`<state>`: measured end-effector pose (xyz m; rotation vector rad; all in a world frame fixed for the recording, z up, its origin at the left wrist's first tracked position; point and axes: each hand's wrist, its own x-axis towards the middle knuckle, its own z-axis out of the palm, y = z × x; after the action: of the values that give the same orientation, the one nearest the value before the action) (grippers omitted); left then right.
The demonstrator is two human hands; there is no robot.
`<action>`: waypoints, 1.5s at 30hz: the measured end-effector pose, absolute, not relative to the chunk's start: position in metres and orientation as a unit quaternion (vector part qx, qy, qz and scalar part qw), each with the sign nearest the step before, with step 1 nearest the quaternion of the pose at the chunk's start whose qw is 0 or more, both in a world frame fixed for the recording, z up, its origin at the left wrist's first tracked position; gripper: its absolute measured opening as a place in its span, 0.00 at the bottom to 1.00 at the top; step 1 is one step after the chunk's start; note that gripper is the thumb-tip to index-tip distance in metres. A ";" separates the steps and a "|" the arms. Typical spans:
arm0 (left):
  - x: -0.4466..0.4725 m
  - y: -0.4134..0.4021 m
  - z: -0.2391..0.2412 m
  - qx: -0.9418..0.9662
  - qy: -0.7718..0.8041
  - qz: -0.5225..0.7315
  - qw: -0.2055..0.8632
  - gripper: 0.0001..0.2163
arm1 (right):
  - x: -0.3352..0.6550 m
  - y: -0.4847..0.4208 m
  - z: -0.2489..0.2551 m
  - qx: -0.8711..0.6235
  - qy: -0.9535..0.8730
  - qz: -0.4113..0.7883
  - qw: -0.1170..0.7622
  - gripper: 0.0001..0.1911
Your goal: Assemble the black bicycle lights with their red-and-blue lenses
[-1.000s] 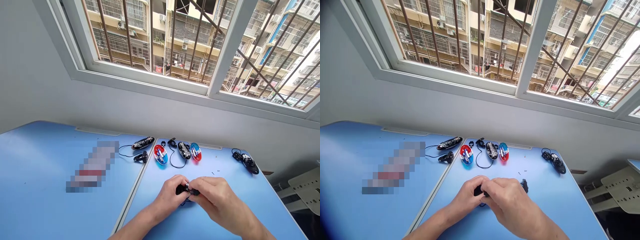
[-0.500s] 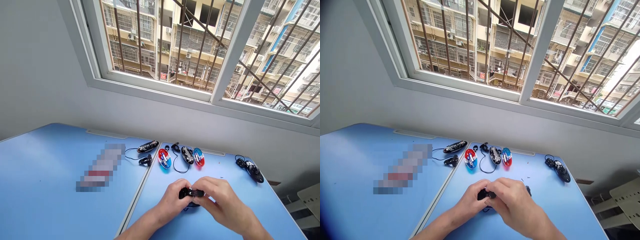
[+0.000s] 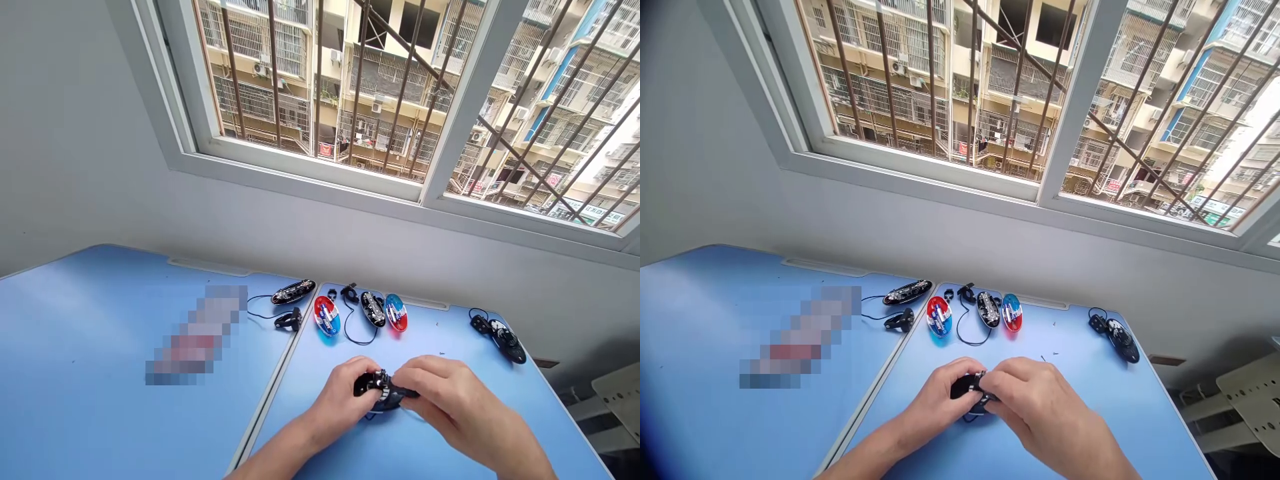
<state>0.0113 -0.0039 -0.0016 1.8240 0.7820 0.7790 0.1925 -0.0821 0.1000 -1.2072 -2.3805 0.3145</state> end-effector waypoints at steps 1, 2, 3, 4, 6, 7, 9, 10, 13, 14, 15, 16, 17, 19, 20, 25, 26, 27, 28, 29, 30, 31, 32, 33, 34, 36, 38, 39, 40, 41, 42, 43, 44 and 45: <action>0.011 -0.004 -0.001 0.748 0.320 0.320 0.486 0.07 | 0.191 -0.082 0.100 -0.436 -0.864 0.106 0.230 0.09; 0.012 -0.004 -0.001 0.747 0.319 0.320 0.488 0.07 | 0.190 -0.082 0.099 -0.435 -0.864 0.097 0.235 0.09; 0.012 -0.005 -0.001 0.746 0.318 0.321 0.489 0.06 | 0.188 -0.082 0.098 -0.435 -0.864 0.087 0.239 0.09; 0.012 -0.005 -0.001 0.744 0.319 0.323 0.490 0.06 | 0.187 -0.082 0.097 -0.435 -0.864 0.073 0.243 0.09; 0.012 -0.006 0.000 0.739 0.322 0.327 0.493 0.06 | 0.184 -0.081 0.094 -0.443 -0.861 0.035 0.249 0.11; 0.013 -0.007 0.000 0.736 0.324 0.329 0.495 0.06 | 0.182 -0.081 0.093 -0.449 -0.858 0.014 0.249 0.12; 0.013 -0.008 0.000 0.732 0.325 0.331 0.499 0.05 | 0.180 -0.080 0.090 -0.460 -0.853 -0.022 0.246 0.15; 0.013 -0.008 0.000 0.731 0.325 0.331 0.500 0.04 | 0.178 -0.079 0.089 -0.463 -0.852 -0.034 0.244 0.16; 0.014 -0.008 0.000 0.731 0.327 0.330 0.500 0.03 | 0.175 -0.079 0.087 -0.465 -0.851 -0.051 0.239 0.17; 0.014 -0.007 0.000 0.730 0.328 0.331 0.500 0.03 | 0.175 -0.078 0.087 -0.467 -0.849 -0.056 0.240 0.17; 0.014 -0.007 0.000 0.730 0.329 0.331 0.499 0.03 | 0.174 -0.078 0.087 -0.470 -0.847 -0.057 0.241 0.17; 0.014 -0.007 0.001 0.730 0.330 0.331 0.498 0.03 | 0.174 -0.078 0.086 -0.473 -0.845 -0.055 0.244 0.17; 0.014 -0.007 0.001 0.730 0.331 0.331 0.498 0.03 | 0.173 -0.077 0.086 -0.476 -0.842 -0.049 0.249 0.16; 0.013 -0.007 0.001 0.730 0.334 0.331 0.496 0.02 | 0.173 -0.076 0.086 -0.478 -0.839 -0.029 0.259 0.14; 0.013 -0.007 0.001 0.730 0.335 0.331 0.495 0.01 | 0.173 -0.075 0.087 -0.475 -0.839 -0.021 0.264 0.13; 0.014 -0.007 -0.001 0.730 0.334 0.331 0.496 0.02 | 0.176 -0.074 0.093 -0.424 -0.859 0.024 0.286 0.09; 0.014 -0.007 -0.001 0.730 0.333 0.331 0.497 0.03 | 0.178 -0.075 0.095 -0.416 -0.863 0.044 0.282 0.09; 0.014 -0.007 -0.001 0.730 0.332 0.330 0.497 0.04 | 0.180 -0.076 0.097 -0.410 -0.868 0.064 0.274 0.09; 0.014 -0.007 -0.001 0.730 0.333 0.330 0.497 0.05 | 0.182 -0.076 0.099 -0.406 -0.872 0.080 0.263 0.11; 0.014 -0.008 0.000 0.730 0.333 0.330 0.497 0.06 | 0.184 -0.077 0.100 -0.403 -0.875 0.091 0.252 0.12; 0.013 -0.008 0.000 0.731 0.333 0.330 0.496 0.06 | 0.185 -0.078 0.101 -0.401 -0.878 0.098 0.244 0.13; 0.013 -0.008 0.000 0.731 0.334 0.331 0.495 0.07 | 0.186 -0.078 0.101 -0.398 -0.879 0.103 0.241 0.13; 0.013 -0.009 0.000 0.731 0.334 0.331 0.494 0.07 | 0.187 -0.078 0.101 -0.396 -0.880 0.107 0.241 0.13; 0.013 -0.009 0.001 0.732 0.334 0.331 0.494 0.07 | 0.188 -0.078 0.100 -0.396 -0.879 0.109 0.245 0.11; 0.014 -0.009 0.000 0.732 0.334 0.332 0.493 0.06 | 0.188 -0.077 0.099 -0.396 -0.877 0.109 0.250 0.10; 0.014 -0.010 0.000 0.732 0.335 0.333 0.491 0.06 | 0.187 -0.076 0.095 -0.404 -0.872 0.097 0.259 0.08; 0.015 -0.010 -0.001 0.732 0.337 0.334 0.489 0.05 | 0.186 -0.075 0.090 -0.421 -0.866 0.073 0.259 0.08; 0.015 -0.010 -0.001 0.732 0.338 0.334 0.488 0.04 | 0.185 -0.075 0.088 -0.431 -0.863 0.061 0.258 0.08; 0.015 -0.010 -0.001 0.732 0.339 0.333 0.488 0.04 | 0.184 -0.075 0.087 -0.440 -0.859 0.049 0.257 0.09; 0.015 -0.010 -0.001 0.732 0.339 0.332 0.488 0.04 | 0.183 -0.074 0.085 -0.447 -0.856 0.039 0.257 0.10; 0.015 -0.010 -0.001 0.733 0.338 0.331 0.488 0.04 | 0.181 -0.074 0.083 -0.452 -0.854 0.030 0.257 0.11; 0.015 -0.010 0.000 0.734 0.339 0.330 0.487 0.04 | 0.179 -0.074 0.081 -0.458 -0.849 0.022 0.261 0.12; 0.014 -0.010 0.000 0.735 0.339 0.329 0.486 0.04 | 0.178 -0.073 0.080 -0.465 -0.844 0.015 0.266 0.12; 0.014 -0.010 0.000 0.736 0.341 0.328 0.484 0.03 | 0.176 -0.073 0.079 -0.470 -0.839 0.011 0.272 0.12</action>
<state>0.0142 -0.0095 0.0003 1.7932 0.8294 0.7986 0.1760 -0.0727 0.0790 -1.2657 -2.2596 0.0292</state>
